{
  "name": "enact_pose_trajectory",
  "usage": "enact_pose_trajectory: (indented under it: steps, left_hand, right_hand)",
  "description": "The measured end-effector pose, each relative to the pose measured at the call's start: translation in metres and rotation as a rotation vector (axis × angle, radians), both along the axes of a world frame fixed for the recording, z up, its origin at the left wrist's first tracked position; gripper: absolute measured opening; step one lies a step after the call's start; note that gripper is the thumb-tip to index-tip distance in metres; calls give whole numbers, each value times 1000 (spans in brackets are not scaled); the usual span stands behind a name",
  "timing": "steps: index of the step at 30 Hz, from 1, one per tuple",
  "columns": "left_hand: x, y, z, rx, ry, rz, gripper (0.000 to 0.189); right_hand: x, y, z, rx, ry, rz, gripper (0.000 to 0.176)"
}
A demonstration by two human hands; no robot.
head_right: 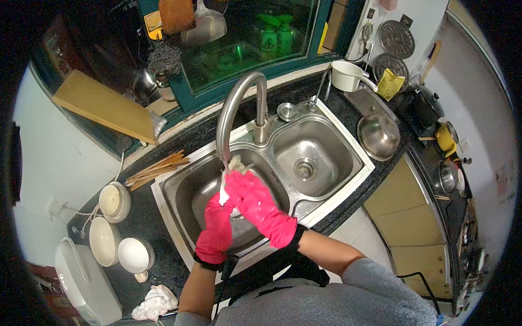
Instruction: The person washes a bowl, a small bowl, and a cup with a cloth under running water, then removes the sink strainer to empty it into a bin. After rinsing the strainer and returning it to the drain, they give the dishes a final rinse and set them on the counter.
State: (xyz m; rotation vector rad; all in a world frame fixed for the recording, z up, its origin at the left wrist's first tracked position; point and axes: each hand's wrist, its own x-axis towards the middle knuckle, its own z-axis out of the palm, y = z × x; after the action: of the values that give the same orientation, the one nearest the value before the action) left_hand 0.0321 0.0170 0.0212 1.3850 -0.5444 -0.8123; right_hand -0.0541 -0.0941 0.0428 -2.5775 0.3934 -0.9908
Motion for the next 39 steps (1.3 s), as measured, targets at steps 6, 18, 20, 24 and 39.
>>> enact_pose_trajectory:
  steps: [6,18,20,24,39]
  left_hand:
    - [2,8,28,-56,77,-68,24]
    - [11,3,77,49,108,-386,23]
    - [8,-5,62,26,154,-350,24]
    - [1,-10,19,-164,106,-312,24]
    - [20,-34,54,-174,390,196,37]
  right_hand:
    - [0,-39,13,-233,35,112,36]
    - [-6,-81,-19,1554,-33,431,48]
    - [6,-89,-36,801,198,553,44]
    - [23,-45,8,665,439,480,38]
    - [-21,-33,-40,1078,-6,237,44]
